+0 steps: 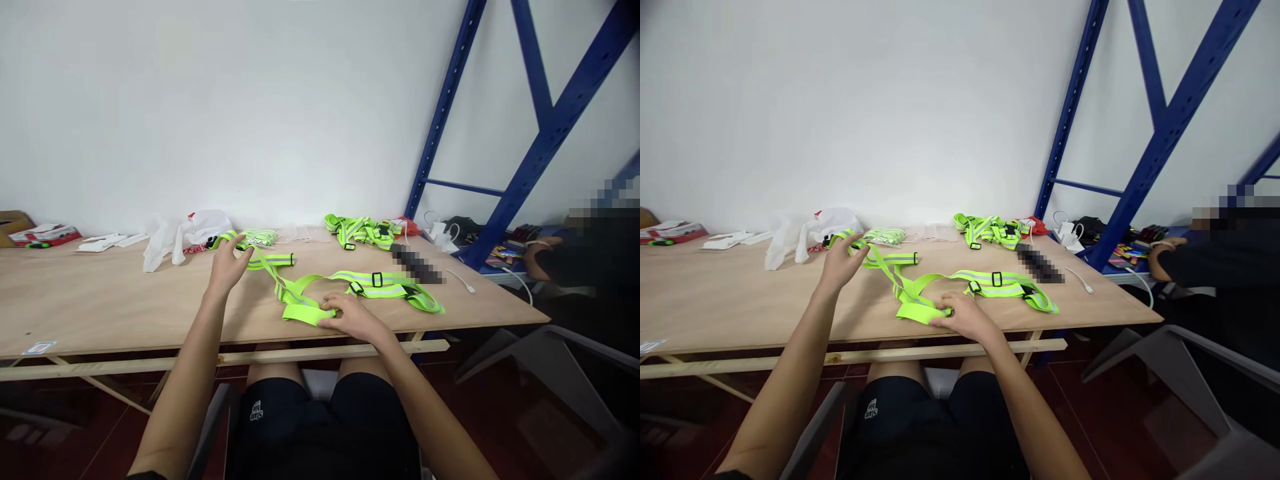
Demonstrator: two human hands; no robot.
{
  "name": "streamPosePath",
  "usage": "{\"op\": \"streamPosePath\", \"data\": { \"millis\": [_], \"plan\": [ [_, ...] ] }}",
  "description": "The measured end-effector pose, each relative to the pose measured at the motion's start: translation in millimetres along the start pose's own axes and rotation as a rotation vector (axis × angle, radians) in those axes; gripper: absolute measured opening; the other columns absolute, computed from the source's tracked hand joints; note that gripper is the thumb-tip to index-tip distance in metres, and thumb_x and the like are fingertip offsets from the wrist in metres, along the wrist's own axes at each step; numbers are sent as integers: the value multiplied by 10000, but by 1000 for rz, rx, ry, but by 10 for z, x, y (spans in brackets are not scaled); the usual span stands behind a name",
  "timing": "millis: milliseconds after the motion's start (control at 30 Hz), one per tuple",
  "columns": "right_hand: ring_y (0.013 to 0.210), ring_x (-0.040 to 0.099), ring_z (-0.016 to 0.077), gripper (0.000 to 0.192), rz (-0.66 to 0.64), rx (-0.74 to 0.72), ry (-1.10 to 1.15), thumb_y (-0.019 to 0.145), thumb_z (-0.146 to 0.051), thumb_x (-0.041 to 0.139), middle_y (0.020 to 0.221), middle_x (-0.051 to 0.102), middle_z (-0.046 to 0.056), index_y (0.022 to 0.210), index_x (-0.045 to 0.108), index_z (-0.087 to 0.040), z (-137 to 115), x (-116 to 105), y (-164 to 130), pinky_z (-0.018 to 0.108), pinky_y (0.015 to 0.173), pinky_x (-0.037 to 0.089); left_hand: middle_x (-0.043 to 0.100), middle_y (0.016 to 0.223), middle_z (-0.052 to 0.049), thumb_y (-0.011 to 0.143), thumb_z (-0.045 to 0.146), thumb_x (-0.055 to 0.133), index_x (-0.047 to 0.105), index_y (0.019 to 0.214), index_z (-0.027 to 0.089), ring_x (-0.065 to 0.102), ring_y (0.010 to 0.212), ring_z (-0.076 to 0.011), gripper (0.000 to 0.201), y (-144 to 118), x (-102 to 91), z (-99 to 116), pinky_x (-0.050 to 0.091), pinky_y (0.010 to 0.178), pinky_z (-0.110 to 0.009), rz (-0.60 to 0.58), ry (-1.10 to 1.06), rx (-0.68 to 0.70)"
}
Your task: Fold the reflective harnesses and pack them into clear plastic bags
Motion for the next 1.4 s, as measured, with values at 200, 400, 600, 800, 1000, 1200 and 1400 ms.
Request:
{"op": "streamPosePath", "data": {
  "millis": [200,400,600,800,1000,1200,1400],
  "plan": [
    [1012,642,283,182,103,-80,-109,802,-291,724,1013,709,93,947,669,-195,-12,67,-23,411,916,461,727,974,-65,876,438,583,760,983,195,645,932,-236,319,-2,-24,-13,461,850,-321,-10,-36,-17],
    [1078,604,281,343,346,-203,-6,756,-128,593,1117,653,102,1088,606,-210,-25,66,9,421,941,466,721,980,-65,882,445,579,763,994,200,636,855,-220,327,-63,-128,-53,462,784,-315,75,18,-14],
    [1045,615,243,180,436,-251,233,799,-116,546,1053,649,77,927,602,-231,-63,-70,2,391,921,476,741,998,-73,895,424,540,756,967,193,662,950,-248,325,-341,-148,-194,483,838,-331,39,66,-30],
    [995,636,237,147,356,-227,269,747,-91,508,1019,675,61,762,553,-230,39,-96,5,391,889,470,750,1089,-93,881,378,520,752,993,191,665,1053,-282,318,-432,-166,-413,494,922,-361,-87,153,-101],
    [995,629,239,209,343,-233,216,714,-63,481,1011,684,65,801,567,-232,80,-76,13,385,867,470,724,1207,-77,832,187,476,672,1260,242,661,1118,-284,474,-483,-270,-470,493,935,-344,-471,275,-126],
    [967,623,232,215,355,-271,189,732,-48,495,1004,677,70,825,574,-225,98,-18,38,378,854,473,636,1349,-115,879,271,502,611,1329,238,559,1249,-372,464,-653,-287,91,459,992,-496,-448,367,-35],
    [972,611,228,243,350,-270,184,730,-26,493,1016,662,61,827,586,-228,58,4,24,369,853,470,700,1247,-96,927,444,535,686,1209,200,631,1159,-290,402,-882,159,663,459,1026,-385,-644,-102,234]
  ]
}}
Point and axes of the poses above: each hand's wrist, its own y-axis towards the middle knuckle, its own x-axis out of the palm, z = x × y, the point moved 1 cm from there along y, towards the middle knuckle
